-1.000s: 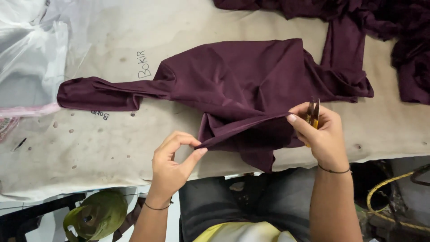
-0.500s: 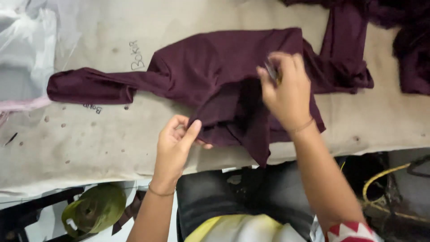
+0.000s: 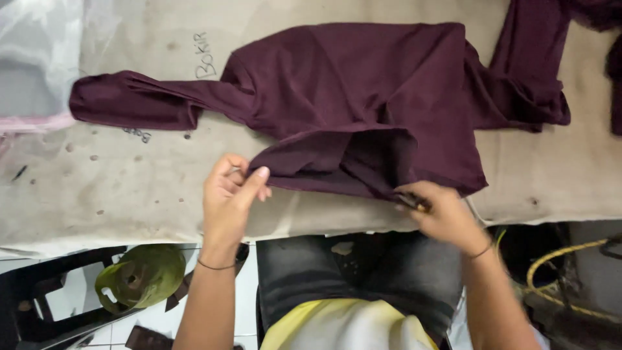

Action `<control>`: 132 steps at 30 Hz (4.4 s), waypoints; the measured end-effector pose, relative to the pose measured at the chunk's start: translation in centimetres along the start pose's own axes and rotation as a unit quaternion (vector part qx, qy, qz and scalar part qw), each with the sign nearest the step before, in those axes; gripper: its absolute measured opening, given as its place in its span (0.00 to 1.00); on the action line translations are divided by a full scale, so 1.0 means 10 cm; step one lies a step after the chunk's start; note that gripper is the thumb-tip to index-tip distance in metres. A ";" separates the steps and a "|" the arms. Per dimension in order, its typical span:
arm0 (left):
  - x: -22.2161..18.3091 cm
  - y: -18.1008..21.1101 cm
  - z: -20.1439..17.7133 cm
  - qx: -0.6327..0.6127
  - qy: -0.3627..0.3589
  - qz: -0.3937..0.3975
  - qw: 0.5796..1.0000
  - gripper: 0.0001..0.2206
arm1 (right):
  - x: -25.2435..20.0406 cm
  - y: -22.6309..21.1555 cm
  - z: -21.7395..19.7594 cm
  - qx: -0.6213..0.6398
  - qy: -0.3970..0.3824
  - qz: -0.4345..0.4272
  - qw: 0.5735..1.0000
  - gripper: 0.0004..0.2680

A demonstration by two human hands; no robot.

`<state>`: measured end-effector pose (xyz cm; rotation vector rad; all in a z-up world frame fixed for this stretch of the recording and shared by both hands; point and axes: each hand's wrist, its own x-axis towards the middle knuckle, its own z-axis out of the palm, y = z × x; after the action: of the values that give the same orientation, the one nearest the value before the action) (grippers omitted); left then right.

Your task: Trimming loose threads from a purple garment using thread snips on a work table in a factory setting.

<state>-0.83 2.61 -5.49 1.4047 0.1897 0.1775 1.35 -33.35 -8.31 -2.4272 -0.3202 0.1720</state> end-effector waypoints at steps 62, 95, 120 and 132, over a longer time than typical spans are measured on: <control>-0.66 -1.20 1.12 -0.276 0.210 -0.270 0.898 0.17 | 0.12 0.80 0.32 0.252 0.076 0.037 0.964 0.06; -0.87 -0.56 1.46 -0.204 0.136 -0.251 0.937 0.11 | -1.02 -0.10 -0.40 0.608 0.124 0.015 0.784 0.18; -0.89 -0.28 1.41 -0.210 0.098 -0.218 0.948 0.15 | -0.10 -0.33 -0.29 0.112 0.009 -0.130 0.985 0.09; -0.88 -0.25 1.32 -0.273 0.088 -0.262 0.922 0.14 | -0.05 -0.47 -0.14 0.120 0.001 -0.193 0.974 0.07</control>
<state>-6.25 -12.46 -5.65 0.7440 0.6085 -0.0884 0.30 -30.81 -4.19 -2.0817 -0.7200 0.0328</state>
